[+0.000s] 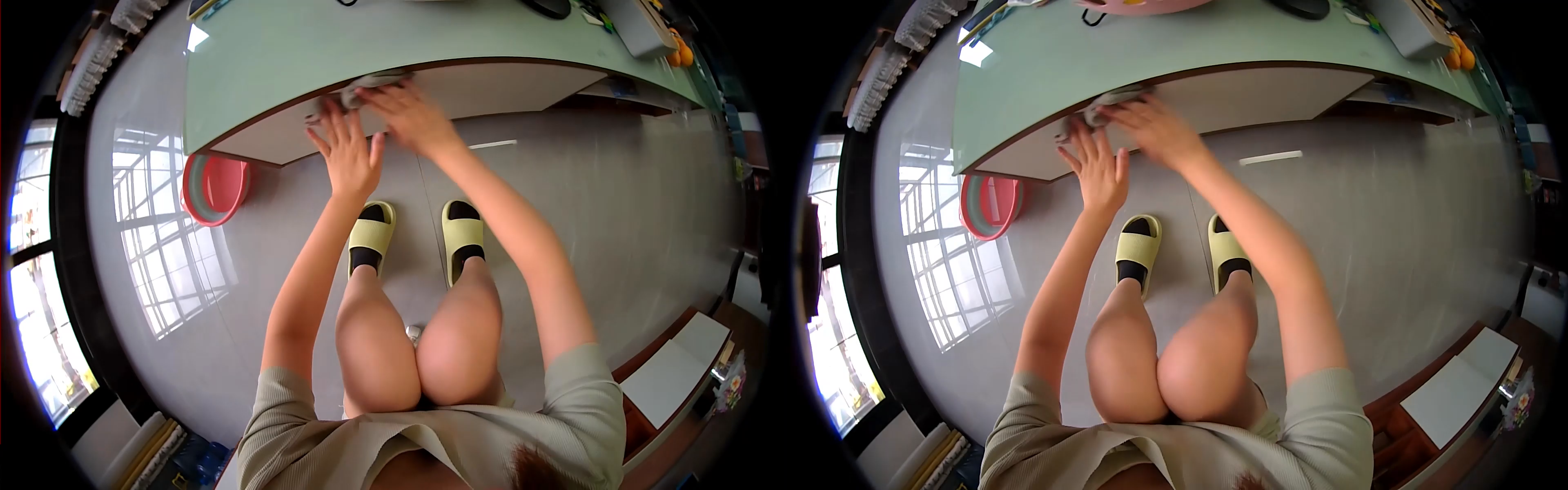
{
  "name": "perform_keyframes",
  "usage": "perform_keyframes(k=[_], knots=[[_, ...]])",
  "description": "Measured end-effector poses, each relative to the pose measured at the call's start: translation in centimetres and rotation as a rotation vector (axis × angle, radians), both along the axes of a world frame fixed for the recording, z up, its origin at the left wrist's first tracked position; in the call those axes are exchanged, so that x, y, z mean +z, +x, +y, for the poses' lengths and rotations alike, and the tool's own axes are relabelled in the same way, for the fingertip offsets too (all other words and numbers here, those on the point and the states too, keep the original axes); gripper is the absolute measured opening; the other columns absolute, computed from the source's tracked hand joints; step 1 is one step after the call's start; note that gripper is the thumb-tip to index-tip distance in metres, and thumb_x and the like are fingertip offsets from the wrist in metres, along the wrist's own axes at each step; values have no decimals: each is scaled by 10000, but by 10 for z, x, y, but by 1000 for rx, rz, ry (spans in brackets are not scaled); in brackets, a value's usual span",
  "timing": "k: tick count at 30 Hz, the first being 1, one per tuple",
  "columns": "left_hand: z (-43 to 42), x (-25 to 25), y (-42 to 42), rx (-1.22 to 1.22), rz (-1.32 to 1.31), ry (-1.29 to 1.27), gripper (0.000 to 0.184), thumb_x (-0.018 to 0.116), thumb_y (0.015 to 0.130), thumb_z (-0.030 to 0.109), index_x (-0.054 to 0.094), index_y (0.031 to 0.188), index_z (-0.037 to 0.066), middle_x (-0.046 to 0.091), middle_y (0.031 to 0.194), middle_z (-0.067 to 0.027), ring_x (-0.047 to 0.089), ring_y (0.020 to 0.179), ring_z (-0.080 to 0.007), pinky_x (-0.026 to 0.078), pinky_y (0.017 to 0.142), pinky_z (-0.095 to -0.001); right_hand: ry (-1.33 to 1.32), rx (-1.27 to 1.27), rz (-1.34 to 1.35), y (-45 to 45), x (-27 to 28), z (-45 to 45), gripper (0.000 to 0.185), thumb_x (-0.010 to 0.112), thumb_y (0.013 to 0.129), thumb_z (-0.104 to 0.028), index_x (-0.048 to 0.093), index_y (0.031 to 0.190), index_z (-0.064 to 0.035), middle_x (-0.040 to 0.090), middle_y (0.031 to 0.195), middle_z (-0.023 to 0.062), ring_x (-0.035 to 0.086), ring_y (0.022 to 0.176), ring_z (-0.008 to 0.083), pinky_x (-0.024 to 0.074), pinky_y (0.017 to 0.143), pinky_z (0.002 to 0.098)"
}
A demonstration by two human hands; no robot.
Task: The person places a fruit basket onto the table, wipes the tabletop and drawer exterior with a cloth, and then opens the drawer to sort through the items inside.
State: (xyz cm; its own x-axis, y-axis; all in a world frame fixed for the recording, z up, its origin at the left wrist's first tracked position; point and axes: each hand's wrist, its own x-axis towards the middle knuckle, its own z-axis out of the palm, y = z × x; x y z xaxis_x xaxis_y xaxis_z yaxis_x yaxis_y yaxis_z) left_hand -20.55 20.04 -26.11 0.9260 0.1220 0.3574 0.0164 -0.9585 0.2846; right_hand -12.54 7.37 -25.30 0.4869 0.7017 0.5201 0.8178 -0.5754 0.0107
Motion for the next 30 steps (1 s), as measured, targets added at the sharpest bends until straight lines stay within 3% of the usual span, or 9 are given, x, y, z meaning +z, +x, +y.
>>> perform_keyframes(k=[2,5,8,11,14,17,24,28,30], knots=[[-21,4,13,-83,-8,92,589,422,863,446,370,1321,79,241,1424,-140,231,1305,-336,69,1061,-554,-97,-122,-82,18,-9,-46,608,600,713,-161,428,1296,-168,430,1324,-34,410,1187,151,309,1033,378],[-55,0,42,-321,-30,149,574,469,844,364,350,1329,81,372,1333,-146,330,1241,-326,155,1072,-483,-104,-238,8,27,-11,-101,587,621,687,-142,464,1253,-130,402,1343,9,392,1202,211,304,1029,430],[-71,-1,61,-352,-174,296,548,516,810,361,436,1260,58,499,1219,-97,465,1137,-222,223,1064,-392,25,-276,35,29,-16,-112,563,636,658,-141,493,1197,-64,374,1356,87,374,1214,275,301,1017,469],[-66,5,48,-225,-105,271,568,553,778,344,439,1241,35,488,1228,-115,464,1131,-240,245,1046,-406,166,-161,123,18,-19,-82,585,637,670,-170,472,1219,-54,352,1377,105,390,1197,295,295,1023,474],[-38,-6,32,-94,48,343,607,539,782,331,382,1265,-1,397,1305,-189,378,1201,-342,215,1020,-512,178,-39,95,7,-6,-49,469,548,734,-133,513,1202,-111,394,1360,-21,420,1169,182,332,1013,396],[-28,-15,29,-76,63,395,639,537,780,330,347,1279,-21,345,1336,-238,351,1215,-382,201,1002,-555,218,8,-19,12,-10,-47,543,637,667,-185,517,1191,-107,402,1345,-4,438,1129,197,362,984,421],[-101,-8,68,-241,37,335,664,549,774,345,355,1280,-39,330,1334,-263,371,1184,-397,268,1003,-505,228,-302,4,27,-12,-113,426,576,689,-161,579,1114,-145,424,1325,-60,451,1118,154,361,994,415],[-140,-3,93,-367,-152,357,610,555,757,313,414,1249,-20,392,1312,-190,457,1082,-344,342,962,-467,355,-415,-10,37,-14,-144,441,616,638,-110,558,1070,-49,405,1335,94,430,1152,282,353,974,470],[-143,0,95,-391,-200,415,577,547,764,294,428,1240,-10,413,1295,-181,467,1071,-332,352,956,-460,429,-412,13,35,-13,-141,437,610,651,-111,545,1077,-33,389,1339,130,417,1158,316,350,969,479]])
